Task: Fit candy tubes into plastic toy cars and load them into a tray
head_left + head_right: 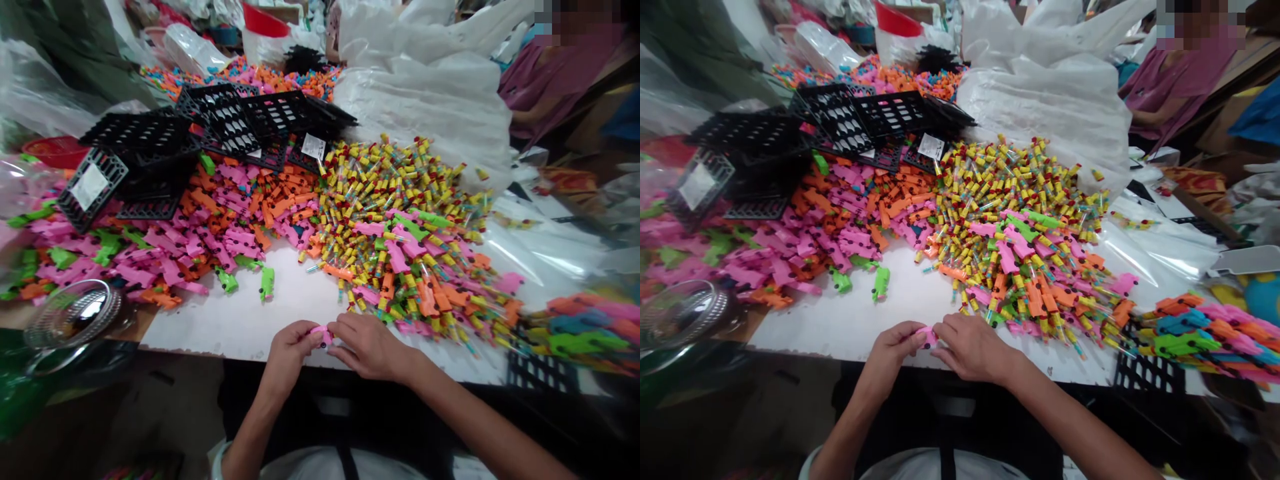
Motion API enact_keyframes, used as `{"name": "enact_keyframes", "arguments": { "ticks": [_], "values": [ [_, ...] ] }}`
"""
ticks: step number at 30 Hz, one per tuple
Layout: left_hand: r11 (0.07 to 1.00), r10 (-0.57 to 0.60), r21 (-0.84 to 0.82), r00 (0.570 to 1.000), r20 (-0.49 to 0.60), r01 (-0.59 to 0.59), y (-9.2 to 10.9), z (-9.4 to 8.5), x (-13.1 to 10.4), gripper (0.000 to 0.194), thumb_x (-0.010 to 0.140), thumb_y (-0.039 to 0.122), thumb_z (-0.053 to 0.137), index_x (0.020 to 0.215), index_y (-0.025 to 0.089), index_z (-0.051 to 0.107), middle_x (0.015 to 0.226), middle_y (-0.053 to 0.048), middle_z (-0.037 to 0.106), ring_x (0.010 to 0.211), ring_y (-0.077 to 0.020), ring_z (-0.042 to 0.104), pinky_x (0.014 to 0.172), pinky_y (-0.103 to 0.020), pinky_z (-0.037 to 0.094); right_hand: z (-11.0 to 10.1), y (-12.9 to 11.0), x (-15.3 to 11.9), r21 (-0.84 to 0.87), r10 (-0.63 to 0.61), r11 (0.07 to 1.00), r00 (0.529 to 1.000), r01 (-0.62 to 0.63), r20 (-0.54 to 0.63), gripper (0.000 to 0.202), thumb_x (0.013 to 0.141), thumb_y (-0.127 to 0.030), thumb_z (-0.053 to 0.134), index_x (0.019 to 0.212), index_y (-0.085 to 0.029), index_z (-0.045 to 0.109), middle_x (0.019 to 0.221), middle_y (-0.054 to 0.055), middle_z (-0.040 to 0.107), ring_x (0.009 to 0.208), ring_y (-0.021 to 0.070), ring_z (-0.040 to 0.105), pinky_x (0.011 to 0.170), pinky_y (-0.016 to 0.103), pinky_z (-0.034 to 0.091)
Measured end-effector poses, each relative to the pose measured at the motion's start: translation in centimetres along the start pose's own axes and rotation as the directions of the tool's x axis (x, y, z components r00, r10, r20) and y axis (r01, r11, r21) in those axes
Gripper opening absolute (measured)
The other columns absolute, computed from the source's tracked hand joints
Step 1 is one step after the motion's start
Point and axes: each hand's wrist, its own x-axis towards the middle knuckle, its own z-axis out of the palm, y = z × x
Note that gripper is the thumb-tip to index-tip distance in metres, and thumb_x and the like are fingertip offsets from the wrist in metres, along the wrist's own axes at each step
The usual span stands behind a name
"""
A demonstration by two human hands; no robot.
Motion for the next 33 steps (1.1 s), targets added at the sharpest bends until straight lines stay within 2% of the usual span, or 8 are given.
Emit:
{"name": "enact_keyframes", "arguments": {
  "ticks": [7, 12, 17, 19, 22, 27, 30, 33],
  "values": [
    [0.999, -0.033, 0.029, 0.997, 0.071, 0.031, 0.6, 0.4, 0.1, 0.029, 0.069, 0.043, 0.065, 0.076, 0.015, 0.068, 0.065, 0.0, 0.058, 0.062, -0.0136, 0.045, 0.06, -0.026, 0.036, 1.2, -0.7, -0.1, -0.115, -0.049, 0.993, 0.978, 0.026, -0.203, 0.025, 0.095, -0.036, 0.048, 0.077, -0.019, 0.054, 0.067, 0.0, 0.056, 0.062, 0.0134, 0.047, 0.056, 0.029, 0.028],
    [0.898, 0.229, 0.392, 0.973, -0.027, -0.201, 2.4, -1.3, 2.0, 0.039, 0.086, 0.049, 0.047, 0.097, 0.018, 0.066, 0.091, -0.006, 0.066, 0.082, -0.0205, 0.058, 0.077, -0.032, 0.046, -2.0, 1.9, -0.5, -0.174, 0.019, 0.982, 0.949, -0.078, -0.315, 0.018, 0.094, -0.032, 0.051, 0.092, -0.017, 0.06, 0.075, 0.002, 0.06, 0.071, 0.0136, 0.055, 0.062, 0.025, 0.041],
    [0.64, 0.494, 0.766, 0.731, -0.47, 0.06, 2.9, -4.9, 6.2, 0.054, 0.079, 0.041, 0.063, 0.117, 0.003, 0.055, 0.113, -0.024, 0.057, 0.113, -0.0363, 0.05, 0.1, -0.051, 0.038, -8.2, 6.6, -1.1, -0.209, 0.323, 0.83, 0.752, -0.517, -0.574, 0.041, 0.093, -0.025, 0.05, 0.133, -0.022, 0.047, 0.124, 0.013, 0.054, 0.112, 0.0251, 0.055, 0.097, 0.044, 0.048],
    [0.608, 0.451, 0.784, 0.758, -0.471, 0.125, 2.5, -5.6, 7.2, 0.053, 0.074, 0.031, 0.068, 0.116, 0.001, 0.054, 0.113, -0.025, 0.057, 0.116, -0.0396, 0.047, 0.102, -0.055, 0.036, -8.7, 7.0, -1.3, -0.215, 0.363, 0.776, 0.698, -0.593, -0.617, 0.047, 0.092, -0.021, 0.047, 0.139, -0.022, 0.042, 0.136, 0.016, 0.044, 0.126, 0.031, 0.044, 0.103, 0.054, 0.042],
    [0.636, 0.394, 0.77, 0.841, -0.372, 0.043, 1.7, -5.4, 7.0, 0.035, 0.078, 0.027, 0.062, 0.109, 0.011, 0.058, 0.107, -0.017, 0.062, 0.108, -0.0331, 0.054, 0.097, -0.048, 0.042, -7.0, 6.0, -1.4, -0.186, 0.349, 0.815, 0.722, -0.548, -0.597, 0.048, 0.092, -0.011, 0.036, 0.139, -0.021, 0.042, 0.138, 0.016, 0.043, 0.132, 0.0293, 0.04, 0.107, 0.053, 0.04],
    [0.956, 0.202, 0.244, 0.968, -0.148, -0.162, 1.4, -2.8, 3.6, 0.041, 0.086, 0.046, 0.05, 0.115, 0.018, 0.055, 0.098, -0.007, 0.065, 0.085, -0.0203, 0.061, 0.082, -0.034, 0.049, -2.9, 2.4, -0.5, 0.191, 0.499, 0.865, 0.752, -0.464, -0.43, 0.039, 0.094, -0.016, 0.039, 0.133, -0.019, 0.042, 0.113, 0.012, 0.06, 0.105, 0.0211, 0.06, 0.092, 0.04, 0.054],
    [0.992, 0.108, -0.074, 0.994, 0.028, -0.106, 1.7, -0.9, 1.9, 0.048, 0.085, 0.05, 0.054, 0.118, 0.015, 0.053, 0.091, -0.005, 0.063, 0.078, -0.0173, 0.058, 0.071, -0.029, 0.047, -1.5, 0.8, 0.6, 0.412, 0.493, 0.84, 0.815, -0.354, -0.304, 0.023, 0.094, -0.019, 0.042, 0.116, -0.018, 0.049, 0.108, 0.011, 0.06, 0.098, 0.0182, 0.061, 0.084, 0.034, 0.056],
    [0.994, 0.101, -0.037, 0.993, 0.055, -0.1, 1.8, 0.3, 1.2, 0.04, 0.084, 0.048, 0.058, 0.109, 0.017, 0.057, 0.074, 0.0, 0.057, 0.067, -0.0136, 0.049, 0.061, -0.024, 0.039, -0.5, 0.3, 1.2, 0.439, 0.357, 0.872, 0.894, -0.216, -0.27, 0.017, 0.095, -0.017, 0.041, 0.104, -0.02, 0.055, 0.11, 0.011, 0.06, 0.104, 0.0185, 0.06, 0.089, 0.034, 0.054]
  ]
}}
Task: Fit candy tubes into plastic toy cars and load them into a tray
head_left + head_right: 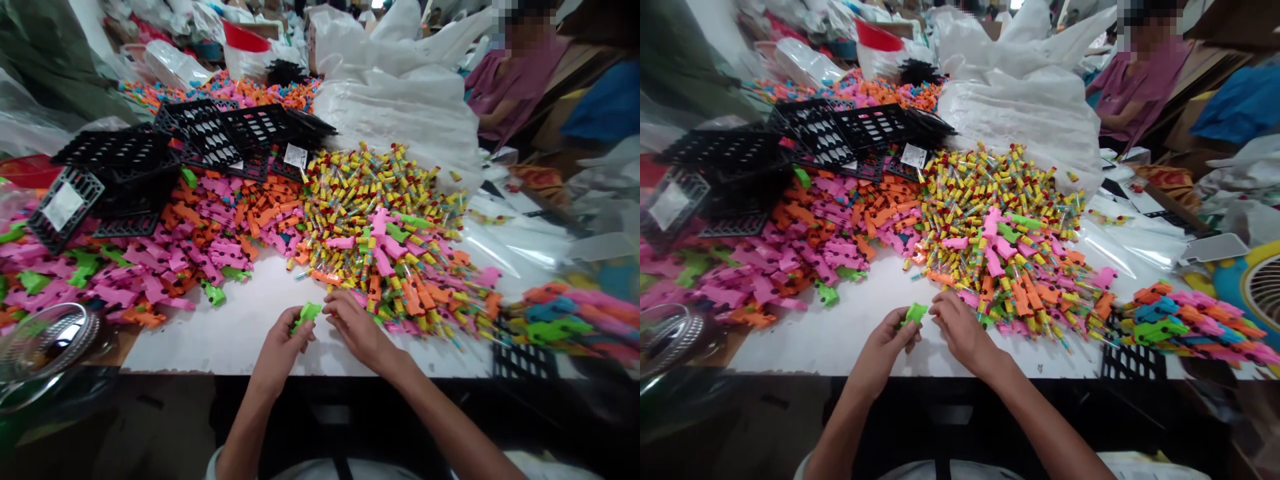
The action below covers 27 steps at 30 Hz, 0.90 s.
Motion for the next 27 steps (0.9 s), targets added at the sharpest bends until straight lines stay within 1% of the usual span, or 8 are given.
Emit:
{"name": "enact_keyframes", "arguments": {
  "ticks": [1, 3, 6, 8, 11, 18, 22, 27],
  "values": [
    [0.999, 0.015, 0.05, 1.0, -0.016, -0.014, 0.0, 0.2, -0.1, 0.036, 0.084, 0.047, 0.059, 0.105, 0.017, 0.059, 0.07, 0.002, 0.054, 0.066, -0.0133, 0.048, 0.062, -0.024, 0.038, 0.1, 0.1, 0.0, 0.005, -0.01, 1.0, 1.0, 0.01, 0.02, 0.017, 0.094, -0.019, 0.043, 0.106, -0.02, 0.055, 0.108, 0.01, 0.062, 0.102, 0.0185, 0.061, 0.087, 0.034, 0.054],
    [0.987, 0.062, 0.149, 0.997, -0.053, -0.053, -0.1, 0.4, -0.2, 0.031, 0.084, 0.045, 0.059, 0.099, 0.018, 0.061, 0.069, 0.002, 0.053, 0.068, -0.014, 0.049, 0.067, -0.025, 0.039, 0.0, 0.4, -0.2, 0.005, 0.033, 0.999, 0.999, -0.033, 0.034, 0.019, 0.094, -0.022, 0.047, 0.111, -0.021, 0.054, 0.101, 0.008, 0.066, 0.092, 0.0178, 0.063, 0.08, 0.032, 0.055],
    [0.957, 0.145, 0.263, 0.987, -0.061, -0.124, -0.1, 0.3, -0.3, 0.026, 0.084, 0.042, 0.058, 0.097, 0.02, 0.063, 0.08, 0.0, 0.059, 0.076, -0.016, 0.053, 0.073, -0.027, 0.04, -0.4, 0.7, -0.4, 0.0, 0.082, 0.997, 0.994, -0.082, 0.072, 0.017, 0.094, -0.022, 0.048, 0.11, -0.02, 0.055, 0.097, 0.007, 0.065, 0.087, 0.0167, 0.063, 0.076, 0.03, 0.053],
    [0.931, 0.188, 0.326, 0.981, -0.038, -0.166, -0.2, 0.2, -0.4, 0.023, 0.086, 0.04, 0.056, 0.097, 0.021, 0.063, 0.087, -0.001, 0.061, 0.082, -0.0169, 0.054, 0.076, -0.027, 0.04, -0.6, 0.9, -0.5, 0.005, 0.041, 0.999, 0.995, -0.041, 0.09, 0.016, 0.095, -0.022, 0.047, 0.107, -0.02, 0.056, 0.097, 0.007, 0.065, 0.09, 0.0168, 0.062, 0.078, 0.03, 0.053],
    [0.892, 0.236, 0.394, 0.972, 0.01, -0.221, -0.4, 0.2, -0.4, 0.021, 0.088, 0.037, 0.054, 0.099, 0.022, 0.063, 0.091, -0.001, 0.062, 0.088, -0.0176, 0.055, 0.08, -0.028, 0.041, -0.5, 1.2, -0.6, 0.0, -0.026, 1.0, 0.995, 0.026, 0.101, 0.02, 0.095, -0.024, 0.046, 0.111, -0.019, 0.057, 0.1, 0.008, 0.067, 0.093, 0.0172, 0.063, 0.081, 0.03, 0.053],
    [0.855, 0.265, 0.452, 0.963, 0.044, -0.255, -0.9, 0.2, -0.3, 0.02, 0.088, 0.035, 0.053, 0.099, 0.023, 0.063, 0.088, -0.002, 0.062, 0.086, -0.0184, 0.057, 0.078, -0.029, 0.042, 0.0, 1.8, -0.8, -0.088, -0.065, 0.993, 0.991, 0.076, 0.119, 0.024, 0.094, -0.018, 0.047, 0.116, -0.018, 0.057, 0.102, 0.01, 0.068, 0.094, 0.0183, 0.065, 0.081, 0.032, 0.056],
    [0.861, 0.247, 0.451, 0.968, 0.03, -0.234, -0.9, 0.3, -0.3, 0.02, 0.087, 0.035, 0.053, 0.099, 0.023, 0.063, 0.088, -0.001, 0.062, 0.085, -0.0184, 0.057, 0.078, -0.029, 0.042, 0.1, 1.8, -0.8, -0.155, -0.126, 0.979, 0.991, 0.133, 0.056, 0.024, 0.093, -0.015, 0.049, 0.115, -0.017, 0.059, 0.1, 0.01, 0.07, 0.093, 0.0195, 0.066, 0.081, 0.034, 0.057],
    [0.888, 0.204, 0.419, 0.979, 0.015, -0.191, -0.7, 0.3, -0.3, 0.021, 0.086, 0.038, 0.054, 0.097, 0.023, 0.064, 0.09, -0.002, 0.065, 0.087, -0.0196, 0.057, 0.08, -0.03, 0.043, 0.3, 1.9, -0.7, -0.16, -0.14, 0.977, 0.99, 0.139, 0.008, 0.022, 0.092, -0.017, 0.052, 0.111, -0.019, 0.061, 0.099, 0.008, 0.072, 0.091, 0.0184, 0.067, 0.08, 0.033, 0.057]
  ]
}}
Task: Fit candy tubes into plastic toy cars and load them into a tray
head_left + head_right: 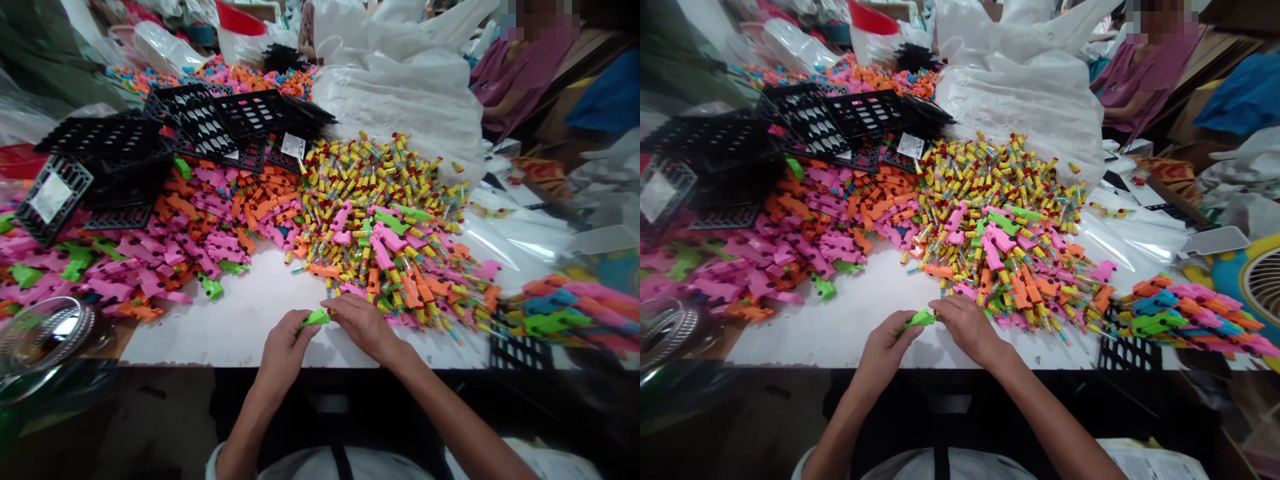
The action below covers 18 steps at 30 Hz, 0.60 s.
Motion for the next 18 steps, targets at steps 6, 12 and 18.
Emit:
{"name": "enact_keyframes", "arguments": {
  "ticks": [6, 12, 18],
  "values": [
    [0.985, -0.15, -0.092, 0.989, 0.001, 0.149, 0.2, 0.2, -0.2, 0.024, 0.08, 0.043, 0.058, 0.086, 0.021, 0.066, 0.074, 0.0, 0.06, 0.073, -0.0169, 0.053, 0.069, -0.028, 0.041, 0.3, -0.2, -0.5, -0.079, -0.069, 0.995, 0.998, 0.069, -0.001, 0.024, 0.093, -0.012, 0.047, 0.112, -0.017, 0.061, 0.099, 0.009, 0.071, 0.092, 0.0183, 0.065, 0.084, 0.035, 0.054],
    [0.835, -0.419, -0.342, 0.901, 0.114, 0.431, -0.5, 0.7, -0.9, 0.037, 0.068, 0.052, 0.063, 0.063, 0.018, 0.052, 0.046, 0.007, 0.033, 0.046, -0.0091, 0.028, 0.048, -0.024, 0.02, 0.9, -1.4, -1.6, -0.171, -0.166, 0.97, 0.985, 0.17, 0.041, 0.023, 0.092, -0.026, 0.053, 0.111, -0.014, 0.058, 0.088, 0.009, 0.068, 0.084, 0.0207, 0.062, 0.08, 0.037, 0.052],
    [0.842, -0.431, -0.301, 0.894, 0.123, 0.448, -1.1, 0.6, 0.3, 0.041, 0.059, 0.058, 0.062, 0.063, 0.019, 0.051, 0.048, 0.004, 0.045, 0.04, -0.0081, 0.03, 0.042, -0.024, 0.018, 2.9, -1.6, -1.3, -0.237, -0.184, 0.962, 0.962, 0.134, -0.204, 0.024, 0.098, -0.028, 0.036, 0.097, -0.017, 0.058, 0.07, 0.004, 0.064, 0.063, 0.0169, 0.059, 0.059, 0.03, 0.048]
  ]
}}
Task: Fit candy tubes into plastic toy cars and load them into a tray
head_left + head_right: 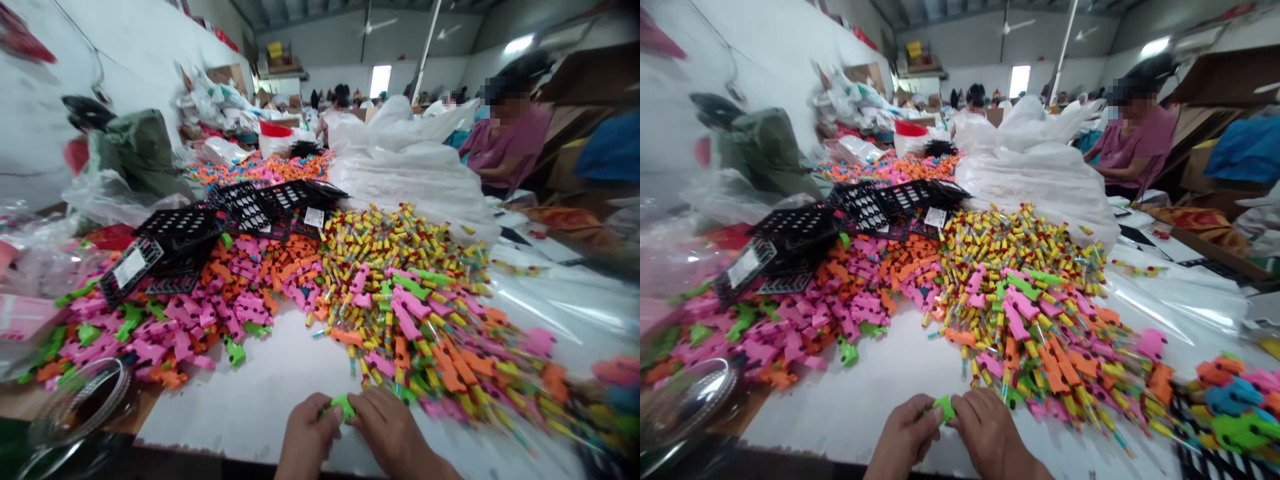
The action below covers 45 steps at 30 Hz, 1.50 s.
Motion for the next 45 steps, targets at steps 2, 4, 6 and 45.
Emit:
{"name": "enact_keyframes", "arguments": {
  "ticks": [2, 4, 6, 45],
  "values": [
    [0.998, 0.004, 0.069, 1.0, 0.028, -0.006, 0.6, -0.3, 0.7, 0.038, 0.057, 0.056, 0.06, 0.061, 0.019, 0.05, 0.048, 0.002, 0.048, 0.038, -0.0084, 0.031, 0.04, -0.025, 0.019, 0.2, 0.3, 0.5, 0.002, -0.026, 1.0, 1.0, 0.026, -0.005, 0.027, 0.098, -0.031, 0.034, 0.085, -0.02, 0.055, 0.063, 0.001, 0.06, 0.056, 0.0158, 0.057, 0.053, 0.029, 0.046],
    [0.996, -0.023, 0.091, 0.995, 0.093, 0.015, 1.6, -0.6, 1.2, 0.036, 0.056, 0.054, 0.059, 0.06, 0.019, 0.05, 0.047, 0.001, 0.05, 0.035, -0.0084, 0.031, 0.039, -0.025, 0.018, -0.2, 0.9, 0.9, -0.003, -0.034, 0.999, 0.999, 0.034, -0.01, 0.028, 0.098, -0.034, 0.033, 0.084, -0.021, 0.054, 0.064, 0.002, 0.061, 0.057, 0.0163, 0.059, 0.053, 0.029, 0.048],
    [0.995, -0.049, 0.093, 0.988, 0.147, 0.035, 2.8, -0.7, 1.2, 0.035, 0.056, 0.053, 0.058, 0.059, 0.019, 0.051, 0.045, 0.001, 0.049, 0.035, -0.0079, 0.03, 0.039, -0.025, 0.018, -0.9, 1.3, 1.3, -0.01, 0.0, 1.0, 0.999, -0.001, -0.052, 0.028, 0.098, -0.038, 0.034, 0.096, -0.019, 0.055, 0.073, 0.005, 0.066, 0.065, 0.0178, 0.064, 0.057, 0.029, 0.052],
    [0.022, 0.839, 1.0, 0.544, -0.022, 0.006, 33.8, -9.8, 18.8, 0.083, 0.083, 0.047, 0.065, 0.142, 0.003, 0.025, 0.144, -0.029, 0.032, 0.132, -0.0429, 0.029, 0.105, -0.066, 0.02, -7.7, 10.4, 2.9, -0.258, 0.391, 0.883, 0.919, -0.392, -0.055, 0.026, 0.094, -0.021, 0.041, 0.112, -0.015, 0.06, 0.103, 0.011, 0.06, 0.096, 0.0224, 0.056, 0.084, 0.037, 0.052]
  ]
}}
